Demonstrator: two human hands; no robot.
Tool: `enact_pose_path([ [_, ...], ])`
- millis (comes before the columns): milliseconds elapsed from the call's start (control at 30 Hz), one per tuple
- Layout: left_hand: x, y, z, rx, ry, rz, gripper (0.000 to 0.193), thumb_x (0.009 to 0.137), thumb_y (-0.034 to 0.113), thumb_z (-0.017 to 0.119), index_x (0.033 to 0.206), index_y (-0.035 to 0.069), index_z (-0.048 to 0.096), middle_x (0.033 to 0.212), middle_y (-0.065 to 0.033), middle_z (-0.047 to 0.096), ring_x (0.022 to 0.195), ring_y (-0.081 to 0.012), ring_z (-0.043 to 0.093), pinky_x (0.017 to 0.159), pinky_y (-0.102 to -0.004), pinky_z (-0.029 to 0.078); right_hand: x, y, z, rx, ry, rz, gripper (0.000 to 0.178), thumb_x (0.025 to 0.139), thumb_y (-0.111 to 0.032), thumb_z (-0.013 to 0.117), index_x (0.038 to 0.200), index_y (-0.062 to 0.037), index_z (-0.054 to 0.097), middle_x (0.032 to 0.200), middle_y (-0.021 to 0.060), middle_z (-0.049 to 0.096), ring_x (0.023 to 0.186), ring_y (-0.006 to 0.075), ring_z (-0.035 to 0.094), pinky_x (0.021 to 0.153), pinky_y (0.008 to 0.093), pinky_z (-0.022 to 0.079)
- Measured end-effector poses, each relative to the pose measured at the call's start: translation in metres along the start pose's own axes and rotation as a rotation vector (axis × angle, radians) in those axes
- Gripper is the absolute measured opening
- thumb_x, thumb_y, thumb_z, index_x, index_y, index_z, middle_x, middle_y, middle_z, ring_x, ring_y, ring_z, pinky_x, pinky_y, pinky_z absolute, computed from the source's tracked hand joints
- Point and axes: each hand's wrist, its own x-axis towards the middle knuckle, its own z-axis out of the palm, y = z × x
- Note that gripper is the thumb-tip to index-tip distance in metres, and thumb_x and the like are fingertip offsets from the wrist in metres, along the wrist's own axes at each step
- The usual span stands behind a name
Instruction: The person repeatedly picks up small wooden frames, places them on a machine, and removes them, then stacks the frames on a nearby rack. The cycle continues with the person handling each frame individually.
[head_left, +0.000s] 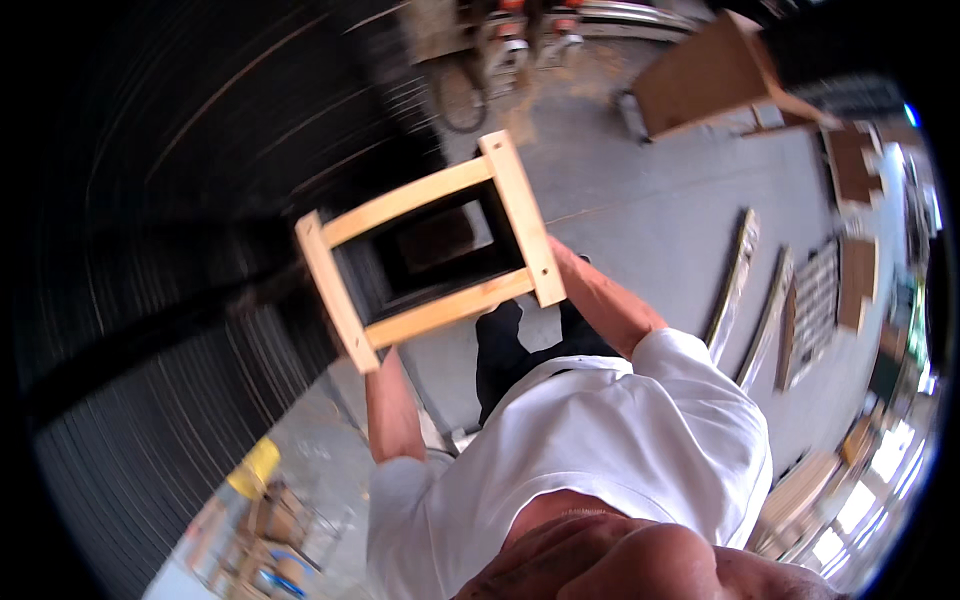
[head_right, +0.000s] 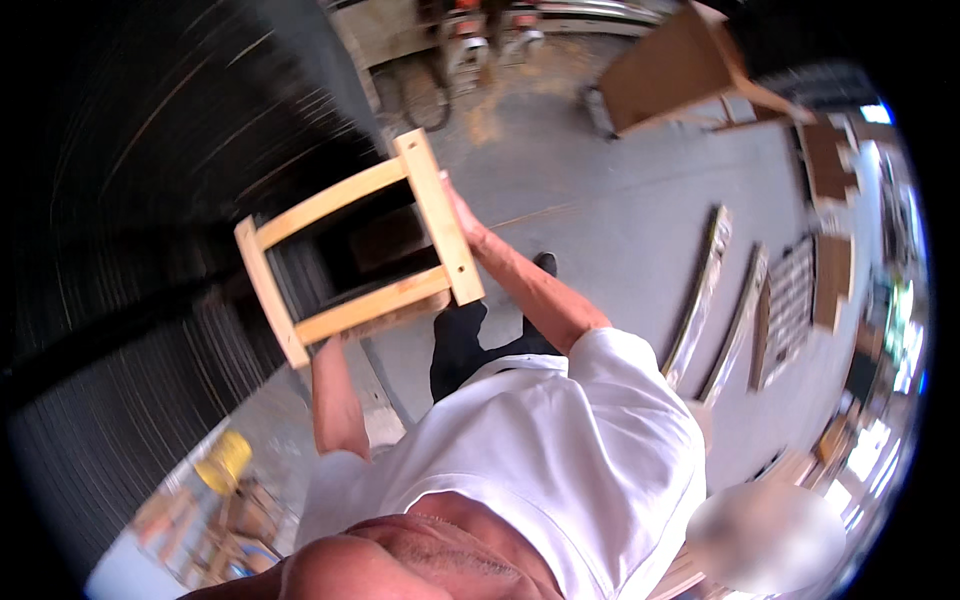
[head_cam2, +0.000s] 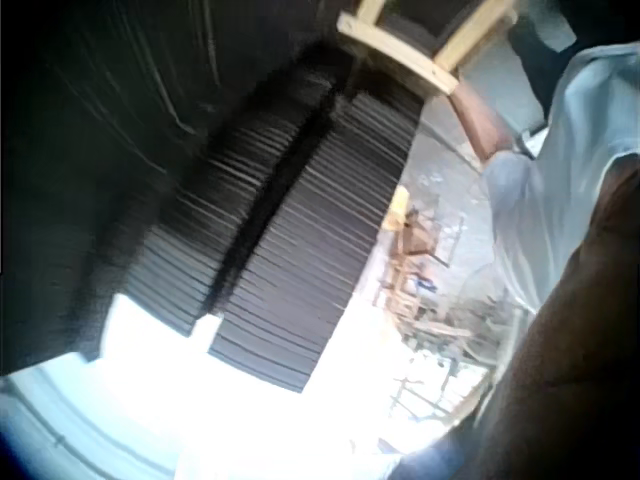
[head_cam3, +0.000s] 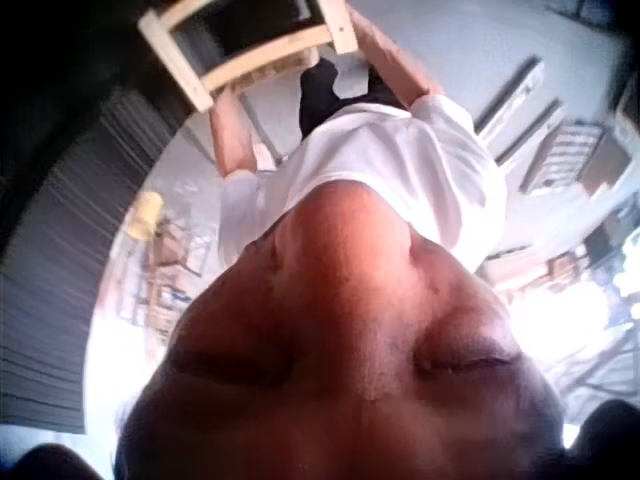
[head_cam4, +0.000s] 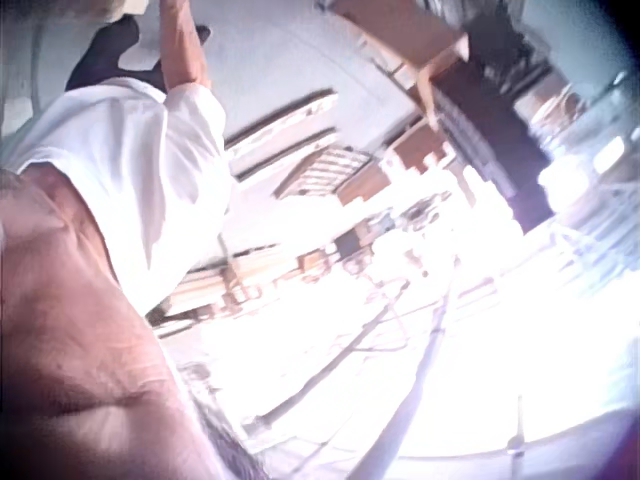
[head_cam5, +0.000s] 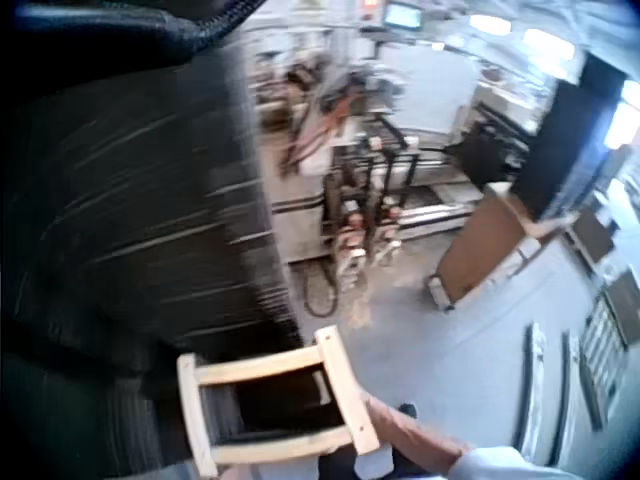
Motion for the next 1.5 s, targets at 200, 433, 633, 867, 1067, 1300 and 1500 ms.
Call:
enact_pose_path([
  [200, -0.055, -0.018, 0.066, 0.203, -0.12, -0.063, 0.049, 0.096, 0.045, 0.044, 0.132, 0.012, 0.048, 0.133, -0.008, 0.052, 0.122, -0.0242, 0.049, 0.103, -0.0421, 0.041, -0.094, -0.065, -0.041, -0.05, 0.094, 0.118, 0.082, 0.09, -0.073, 0.025, 0.14, -0.0106, 0.044, 0.132, 0.0061, 0.049, 0.113, 0.0159, 0.045, 0.098, 0.031, 0.036],
  [433, -0.14, -0.097, 0.202, 0.387, -0.313, -0.098, 0.048, 0.097, 0.044, 0.043, 0.132, 0.012, 0.048, 0.133, -0.0081, 0.052, 0.122, -0.024, 0.049, 0.103, -0.042, 0.041, -0.223, -0.139, -0.172, 0.096, 0.294, -0.136, 0.072, 0.091, -0.07, 0.032, 0.13, -0.0143, 0.055, 0.101, -0.0025, 0.058, 0.086, 0.0074, 0.05, 0.076, 0.024, 0.042],
  [633, -0.197, -0.215, 0.373, 0.543, -0.517, -0.17, 0.048, 0.097, 0.044, 0.043, 0.132, 0.012, 0.048, 0.133, -0.0083, 0.052, 0.122, -0.0239, 0.049, 0.103, -0.0418, 0.041, -0.357, -0.247, -0.278, 0.274, 0.59, -0.319, 0.069, 0.09, -0.069, 0.035, 0.127, -0.0139, 0.056, 0.098, 0.0007, 0.059, 0.082, 0.0092, 0.051, 0.068, 0.0235, 0.042],
  [867, -0.258, -0.371, 0.58, 0.644, -0.778, -0.281, 0.048, 0.097, 0.043, 0.042, 0.132, 0.012, 0.048, 0.133, -0.0084, 0.051, 0.122, -0.0238, 0.049, 0.103, -0.0417, 0.041, -0.454, -0.344, -0.409, 0.324, 0.761, -0.5, 0.068, 0.089, -0.066, 0.041, 0.127, -0.0111, 0.055, 0.101, 0.0027, 0.059, 0.086, 0.0109, 0.052, 0.073, 0.0259, 0.043],
  [1067, -0.32, -0.5, 0.776, 0.75, -1.088, -0.423, 0.047, 0.098, 0.043, 0.042, 0.133, 0.012, 0.047, 0.133, -0.0085, 0.051, 0.122, -0.0237, 0.049, 0.103, -0.0416, 0.041, -0.512, -0.429, -0.505, 0.341, 0.908, -0.673, 0.067, 0.089, -0.063, 0.046, 0.127, -0.0087, 0.054, 0.104, 0.0044, 0.058, 0.09, 0.0122, 0.053, 0.077, 0.028, 0.043],
  [1300, -0.405, -0.597, 0.975, 0.886, -1.565, -0.461, 0.055, 0.096, 0.044, 0.045, 0.134, 0.005, 0.046, 0.13, -0.0115, 0.055, 0.118, -0.024, 0.054, 0.096, -0.0397, 0.048, -0.575, -0.55, -0.594, 0.307, 1.023, -0.822, 0.066, 0.088, -0.06, 0.051, 0.126, -0.0059, 0.053, 0.107, 0.0063, 0.058, 0.094, 0.0139, 0.054, 0.081, 0.0303, 0.043],
  [1500, -0.501, -0.663, 1.132, 0.88, -1.852, -0.511, 0.055, 0.094, 0.043, 0.05, 0.131, 0.003, 0.049, 0.123, -0.012, 0.059, 0.111, -0.0233, 0.059, 0.089, -0.037, 0.053, -0.646, -0.647, -0.675, 0.216, 1.075, -0.93, 0.067, 0.087, -0.057, 0.056, 0.126, -0.0035, 0.053, 0.11, 0.008, 0.058, 0.097, 0.0152, 0.054, 0.085, 0.0324, 0.043],
])
